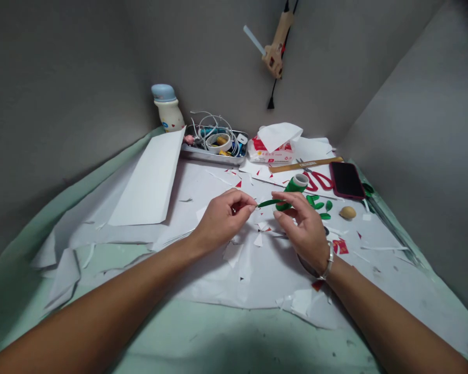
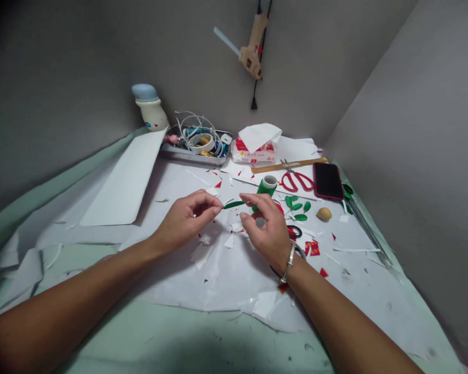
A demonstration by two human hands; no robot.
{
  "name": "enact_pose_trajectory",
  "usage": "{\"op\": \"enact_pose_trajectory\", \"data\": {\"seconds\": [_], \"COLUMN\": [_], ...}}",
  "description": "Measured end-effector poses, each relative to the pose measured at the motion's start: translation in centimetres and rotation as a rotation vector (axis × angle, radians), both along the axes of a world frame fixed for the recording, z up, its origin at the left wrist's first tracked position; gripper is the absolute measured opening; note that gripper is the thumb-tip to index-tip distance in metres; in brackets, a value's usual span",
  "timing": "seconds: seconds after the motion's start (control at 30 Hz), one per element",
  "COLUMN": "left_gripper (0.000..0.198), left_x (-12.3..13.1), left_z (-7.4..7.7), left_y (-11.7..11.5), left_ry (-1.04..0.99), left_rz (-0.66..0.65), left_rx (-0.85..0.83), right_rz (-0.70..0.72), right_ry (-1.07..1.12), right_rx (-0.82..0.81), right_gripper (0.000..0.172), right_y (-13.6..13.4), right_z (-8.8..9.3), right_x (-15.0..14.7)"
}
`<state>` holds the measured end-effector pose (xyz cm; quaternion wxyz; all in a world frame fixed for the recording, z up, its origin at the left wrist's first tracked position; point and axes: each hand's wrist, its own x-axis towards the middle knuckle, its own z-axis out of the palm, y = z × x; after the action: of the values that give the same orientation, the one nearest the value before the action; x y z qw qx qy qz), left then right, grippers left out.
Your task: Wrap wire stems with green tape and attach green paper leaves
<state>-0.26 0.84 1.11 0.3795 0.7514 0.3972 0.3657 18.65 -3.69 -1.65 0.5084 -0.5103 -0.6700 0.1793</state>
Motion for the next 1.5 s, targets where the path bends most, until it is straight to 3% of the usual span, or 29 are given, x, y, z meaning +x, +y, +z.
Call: {"op": "enact_pose_trajectory", "data": {"seconds": [0.27, 0.47, 0.7, 0.87, 1.1, 1.27, 1.5], "left_gripper": [0.012, 0.011, 0.014, 0.013, 0.017, 0.033, 0.029], "left_x": [0.1, 0.3, 0.4, 0.5, 0.5, 0.5, 0.5], "left_z": [-0.6, -0.9, -1.0, -1.2, -1.6, -1.7, -1.5], "left_y": [-0.3, -0.6, -0.7, -0.8, -0.8, -0.6, -0.6], "left_ry": [0.062, 0.089, 0.123, 0.136, 0.137, 0.069, 0.047], "left_rz": [-0.026, -0.055, -0.063, -0.063, -0.054, -0.046, -0.077], "left_rx": [0.079, 0.099, 0.095, 0.127, 0.136, 0.032, 0.053], "right_rz": [0.166, 0.257, 0.162, 0.086, 0.042, 0.004, -0.102], "right_ry": [0.222, 0.431, 0.464, 0.42, 0.323, 0.297, 0.322], "right_rx": [-0.361, -0.527, -0.491, -0.489, -0.478, -0.468, -0.421], "right_gripper": [0.036, 0.043, 0.024, 0.02, 0.026, 0.025, 0.026], "right_y": [-0.5, -0.6, -0.7, -0.6, -0.5, -0.6, -0.5], "right_z": [0.2, 0.4, 0.5, 0.4, 0.1, 0.2, 0.3], "right_x": [-0.7, -1.8, -2.1, -2.2, -2.1, -2.0, -1.7]}}
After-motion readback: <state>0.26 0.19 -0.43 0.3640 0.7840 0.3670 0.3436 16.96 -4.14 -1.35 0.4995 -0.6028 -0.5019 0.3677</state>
